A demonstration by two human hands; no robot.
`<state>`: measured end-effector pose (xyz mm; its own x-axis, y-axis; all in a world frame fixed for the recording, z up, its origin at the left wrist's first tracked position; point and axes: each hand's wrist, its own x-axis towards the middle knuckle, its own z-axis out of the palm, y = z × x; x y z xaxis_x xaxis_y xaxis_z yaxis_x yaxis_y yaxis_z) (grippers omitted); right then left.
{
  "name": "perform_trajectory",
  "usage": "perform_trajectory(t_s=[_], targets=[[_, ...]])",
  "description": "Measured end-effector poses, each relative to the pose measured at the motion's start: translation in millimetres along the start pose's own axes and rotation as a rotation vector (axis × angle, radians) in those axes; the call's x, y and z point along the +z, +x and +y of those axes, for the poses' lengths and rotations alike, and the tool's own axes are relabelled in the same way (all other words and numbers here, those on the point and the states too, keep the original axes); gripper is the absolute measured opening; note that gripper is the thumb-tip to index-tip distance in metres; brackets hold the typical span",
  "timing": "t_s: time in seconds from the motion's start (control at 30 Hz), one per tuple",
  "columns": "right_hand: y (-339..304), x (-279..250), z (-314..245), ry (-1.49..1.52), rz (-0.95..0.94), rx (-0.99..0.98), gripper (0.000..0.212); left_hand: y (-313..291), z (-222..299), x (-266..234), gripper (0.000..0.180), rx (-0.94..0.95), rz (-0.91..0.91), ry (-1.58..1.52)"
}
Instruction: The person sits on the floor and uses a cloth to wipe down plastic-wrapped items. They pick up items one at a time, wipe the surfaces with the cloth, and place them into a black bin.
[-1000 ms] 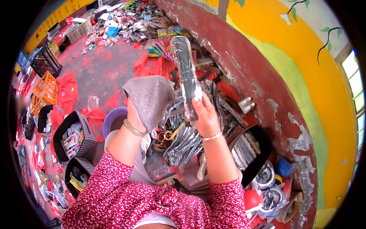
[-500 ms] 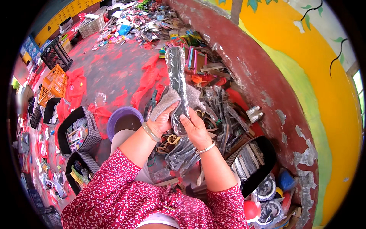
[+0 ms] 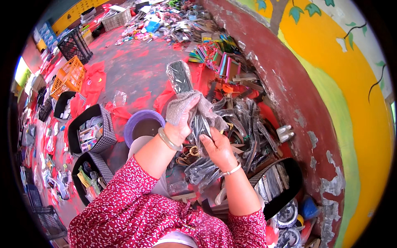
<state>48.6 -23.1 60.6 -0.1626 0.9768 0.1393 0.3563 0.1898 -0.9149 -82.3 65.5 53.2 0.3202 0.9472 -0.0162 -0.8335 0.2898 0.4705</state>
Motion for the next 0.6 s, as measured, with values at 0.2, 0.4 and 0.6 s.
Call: perform_trajectory(t_s=[0.2, 0.4, 0.6], targets=[[-4.4, 9.8, -23.9, 0.108, 0.027, -0.063, 0.015, -12.1, 26.2, 14.9, 0.019, 0.170, 0.064, 0.034], [-19.2, 6.6, -18.8, 0.016, -0.096, 0.007, 0.022, -10.1, 65.6, 20.5, 0.015, 0.186, 0.059, 0.010], [-21.6, 7.2, -13.7, 0.038, -0.127, -0.011, 0.020, 11.4, 93.2, -5.0, 0.019, 0.151, 0.029, -0.088]])
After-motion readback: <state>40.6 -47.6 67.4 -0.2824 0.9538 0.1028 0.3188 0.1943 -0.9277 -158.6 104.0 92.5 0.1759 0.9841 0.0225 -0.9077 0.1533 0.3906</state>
